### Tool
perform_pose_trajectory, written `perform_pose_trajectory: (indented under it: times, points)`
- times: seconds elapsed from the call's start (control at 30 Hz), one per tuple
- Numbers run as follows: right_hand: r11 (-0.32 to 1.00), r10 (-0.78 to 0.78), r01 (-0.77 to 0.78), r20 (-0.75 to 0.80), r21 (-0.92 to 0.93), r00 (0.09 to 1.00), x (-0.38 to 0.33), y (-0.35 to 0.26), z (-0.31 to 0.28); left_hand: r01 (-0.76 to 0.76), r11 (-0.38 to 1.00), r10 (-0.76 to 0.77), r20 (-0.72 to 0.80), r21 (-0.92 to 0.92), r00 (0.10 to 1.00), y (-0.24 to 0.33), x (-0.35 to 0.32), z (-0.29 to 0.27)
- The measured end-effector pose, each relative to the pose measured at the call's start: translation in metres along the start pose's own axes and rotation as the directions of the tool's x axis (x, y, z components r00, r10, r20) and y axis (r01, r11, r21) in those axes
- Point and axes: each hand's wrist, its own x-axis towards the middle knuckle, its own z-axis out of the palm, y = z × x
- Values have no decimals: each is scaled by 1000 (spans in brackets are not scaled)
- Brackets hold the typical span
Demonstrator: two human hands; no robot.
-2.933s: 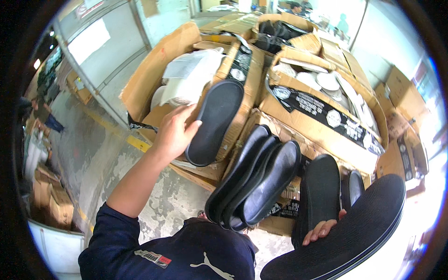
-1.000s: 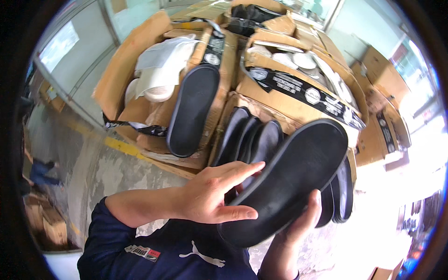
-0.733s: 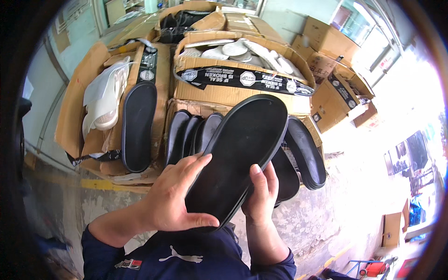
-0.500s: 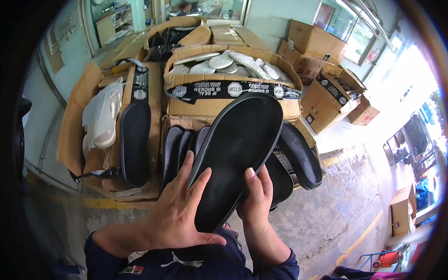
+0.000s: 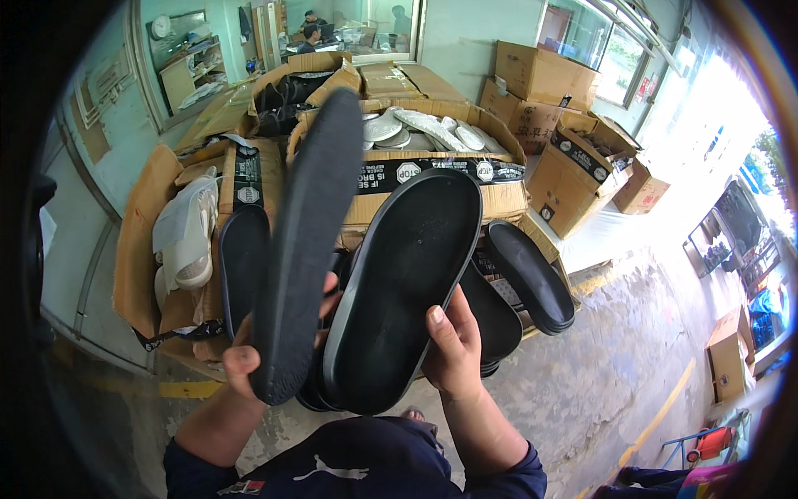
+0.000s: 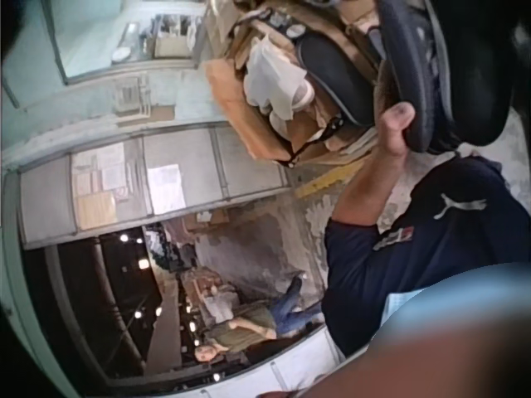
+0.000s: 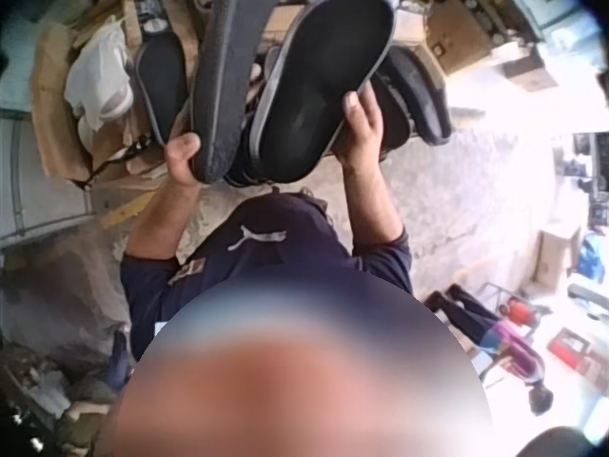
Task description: The person picks up black shoe insoles from a table, stacks them, and places them into a cardboard box. They handle the insoles one by one and in small groups, organizing them into neat stacks.
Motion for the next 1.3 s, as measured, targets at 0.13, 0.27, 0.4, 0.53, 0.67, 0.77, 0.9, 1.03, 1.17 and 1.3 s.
perform_pose_trajectory:
  times: [0.13,0.27,0.4,0.53,0.67,0.77,0.9,1.03,1.17,1.3]
  points:
    - [999,-17,18,25,-40,1000,0,7,-2,-136,989,135,-18,-57,991,-1,1,-14]
    - [999,-27,27,36,-22,999,1,7,1,-183,978,185,-3,98,983,9,1,-16]
    - [990,-84,90,53,-111,995,4,6,11,-83,848,93,8,524,996,18,3,-4]
    - [914,-106,138,106,-380,989,11,5,28,-254,266,9,261,930,965,10,18,7]
    - [936,-110,127,69,-329,992,17,-5,43,-205,341,-37,231,917,972,8,29,7]
    - [899,-101,121,69,-421,993,16,-10,51,-115,381,-81,157,917,984,6,36,6]
    - [892,-90,100,43,-441,995,17,-14,54,-172,579,16,199,797,980,-4,43,5]
    - [840,-85,46,-48,-541,995,20,-13,54,-87,813,-1,150,575,989,-12,40,0]
    - [834,-125,166,113,-525,986,22,-11,56,-208,626,104,184,751,977,-15,39,-2]
    - [900,-115,145,99,-410,988,22,-10,51,-109,838,71,91,535,993,-14,34,-1]
